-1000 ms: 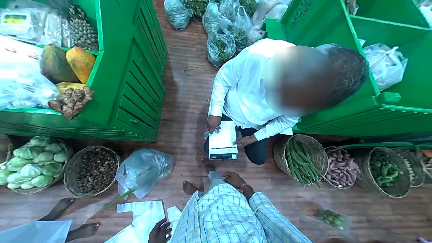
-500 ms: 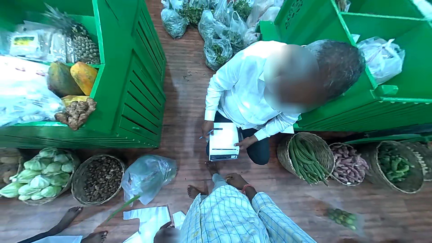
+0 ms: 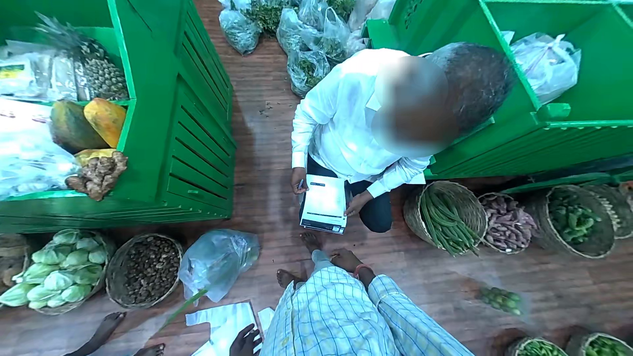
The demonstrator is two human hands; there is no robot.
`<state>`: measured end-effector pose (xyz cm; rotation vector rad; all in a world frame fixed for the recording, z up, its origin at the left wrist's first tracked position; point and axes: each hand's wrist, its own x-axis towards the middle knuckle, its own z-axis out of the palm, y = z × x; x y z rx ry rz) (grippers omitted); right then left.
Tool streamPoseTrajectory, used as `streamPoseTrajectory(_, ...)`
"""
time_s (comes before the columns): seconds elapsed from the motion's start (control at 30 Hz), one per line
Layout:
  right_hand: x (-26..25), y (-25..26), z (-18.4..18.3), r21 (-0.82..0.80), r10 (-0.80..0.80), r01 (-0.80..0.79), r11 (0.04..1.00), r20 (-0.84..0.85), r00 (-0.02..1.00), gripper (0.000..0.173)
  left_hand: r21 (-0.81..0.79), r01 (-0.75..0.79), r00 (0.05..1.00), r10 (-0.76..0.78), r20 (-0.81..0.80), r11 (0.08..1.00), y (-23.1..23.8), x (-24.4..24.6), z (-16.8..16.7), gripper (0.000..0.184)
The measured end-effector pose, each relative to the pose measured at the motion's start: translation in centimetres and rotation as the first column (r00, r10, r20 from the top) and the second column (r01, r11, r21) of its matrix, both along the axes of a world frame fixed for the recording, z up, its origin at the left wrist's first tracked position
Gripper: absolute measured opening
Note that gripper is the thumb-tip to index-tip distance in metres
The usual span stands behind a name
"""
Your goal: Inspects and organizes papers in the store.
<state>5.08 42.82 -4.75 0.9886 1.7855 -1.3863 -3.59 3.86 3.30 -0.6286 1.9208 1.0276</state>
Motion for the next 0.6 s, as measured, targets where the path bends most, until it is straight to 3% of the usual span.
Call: streamPoseTrajectory(0.6, 1.0, -0.2, -0.5, -0.006, -0.064, 0.064, 0.998, -0.009, 0.998, 0.036, 0.012, 0.016, 1.000, -0.016, -0.011, 1.000, -0.6, 0.0, -1.4, 0.034)
